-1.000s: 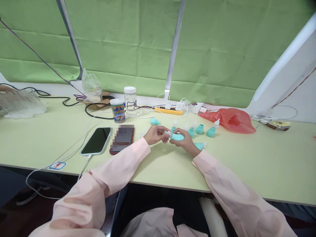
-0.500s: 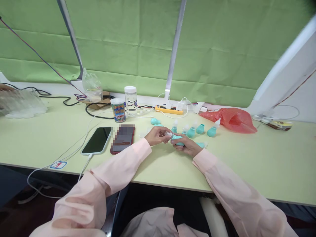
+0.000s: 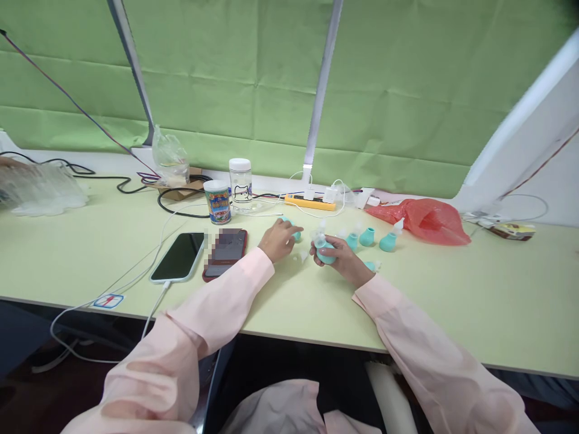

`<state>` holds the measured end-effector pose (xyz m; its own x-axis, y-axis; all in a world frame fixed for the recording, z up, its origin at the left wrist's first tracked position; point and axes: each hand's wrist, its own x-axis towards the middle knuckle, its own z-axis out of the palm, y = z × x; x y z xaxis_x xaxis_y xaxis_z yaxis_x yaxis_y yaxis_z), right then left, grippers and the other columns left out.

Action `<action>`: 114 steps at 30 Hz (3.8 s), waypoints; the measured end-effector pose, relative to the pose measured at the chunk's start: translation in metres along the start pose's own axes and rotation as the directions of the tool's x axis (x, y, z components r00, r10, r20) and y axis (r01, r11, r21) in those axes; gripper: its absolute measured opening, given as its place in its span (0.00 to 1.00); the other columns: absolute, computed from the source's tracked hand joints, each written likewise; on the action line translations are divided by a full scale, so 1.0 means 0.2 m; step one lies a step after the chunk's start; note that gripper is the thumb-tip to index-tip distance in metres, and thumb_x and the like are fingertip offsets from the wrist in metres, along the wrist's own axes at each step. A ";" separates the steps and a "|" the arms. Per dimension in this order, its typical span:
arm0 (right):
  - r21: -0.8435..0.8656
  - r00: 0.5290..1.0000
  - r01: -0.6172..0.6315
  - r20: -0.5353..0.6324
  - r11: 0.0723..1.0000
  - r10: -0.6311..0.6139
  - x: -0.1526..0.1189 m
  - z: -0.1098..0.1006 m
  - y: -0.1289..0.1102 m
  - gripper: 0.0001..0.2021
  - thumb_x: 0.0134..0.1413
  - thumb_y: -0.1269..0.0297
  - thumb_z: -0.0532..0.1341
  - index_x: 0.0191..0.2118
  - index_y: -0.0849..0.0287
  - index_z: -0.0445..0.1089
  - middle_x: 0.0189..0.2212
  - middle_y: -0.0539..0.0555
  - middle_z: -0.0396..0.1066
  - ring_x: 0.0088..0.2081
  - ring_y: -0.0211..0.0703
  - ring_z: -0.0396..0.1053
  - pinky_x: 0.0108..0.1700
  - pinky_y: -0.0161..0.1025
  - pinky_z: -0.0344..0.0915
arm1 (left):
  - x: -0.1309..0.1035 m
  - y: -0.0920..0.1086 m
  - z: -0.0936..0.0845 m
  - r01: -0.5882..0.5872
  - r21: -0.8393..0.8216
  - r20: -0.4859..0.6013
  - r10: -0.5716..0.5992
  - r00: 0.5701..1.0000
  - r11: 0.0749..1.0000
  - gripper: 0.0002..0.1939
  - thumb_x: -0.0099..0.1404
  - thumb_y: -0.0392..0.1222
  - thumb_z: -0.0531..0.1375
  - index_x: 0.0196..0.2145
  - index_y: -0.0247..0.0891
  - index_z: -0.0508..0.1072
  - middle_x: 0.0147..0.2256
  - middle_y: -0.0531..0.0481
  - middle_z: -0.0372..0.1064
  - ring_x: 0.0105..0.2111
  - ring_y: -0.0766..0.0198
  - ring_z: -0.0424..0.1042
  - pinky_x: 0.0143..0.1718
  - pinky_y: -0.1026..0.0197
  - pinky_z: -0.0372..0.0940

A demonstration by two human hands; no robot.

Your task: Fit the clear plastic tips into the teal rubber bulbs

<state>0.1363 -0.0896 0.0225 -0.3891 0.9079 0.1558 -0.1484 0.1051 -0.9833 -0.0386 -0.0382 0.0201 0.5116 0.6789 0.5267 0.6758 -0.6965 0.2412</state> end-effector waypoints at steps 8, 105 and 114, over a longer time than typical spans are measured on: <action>0.044 0.999 0.009 0.045 0.999 -0.011 -0.01 0.00 0.00 0.09 0.37 0.67 0.58 0.30 0.62 0.65 0.25 0.53 0.65 0.23 0.36 0.62 0.26 0.37 0.57 | -0.04 0.04 0.12 -0.338 0.196 0.358 0.253 0.899 0.920 0.18 0.51 0.27 0.50 0.38 0.42 0.68 0.38 0.48 0.64 0.44 0.54 0.52 0.36 0.56 0.53; -0.831 0.670 -0.039 -0.434 0.555 -0.602 -0.08 -0.39 -0.21 0.12 0.34 0.60 0.60 0.28 0.62 0.70 0.25 0.53 0.69 0.27 0.41 0.66 0.31 0.38 0.63 | -0.01 -0.04 -0.03 0.292 0.156 0.090 -0.308 0.947 0.944 0.17 0.51 0.39 0.53 0.40 0.41 0.69 0.38 0.44 0.66 0.41 0.50 0.59 0.36 0.52 0.58; -0.823 0.737 -0.507 -0.568 0.256 -0.367 -0.17 -0.74 -0.17 0.11 0.31 0.59 0.59 0.26 0.59 0.70 0.21 0.53 0.68 0.25 0.42 0.65 0.25 0.36 0.58 | -0.03 -0.05 0.10 0.148 0.339 0.171 -0.216 0.961 0.929 0.26 0.57 0.41 0.47 0.53 0.52 0.45 0.56 0.48 0.40 0.49 0.46 0.49 0.42 0.45 0.52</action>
<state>0.2891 -0.0649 0.0376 0.2838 0.8609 0.4222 0.9076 -0.0990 -0.4081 -0.0366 -0.0309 -0.0021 0.4367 0.8425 0.3153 0.8836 -0.4676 0.0257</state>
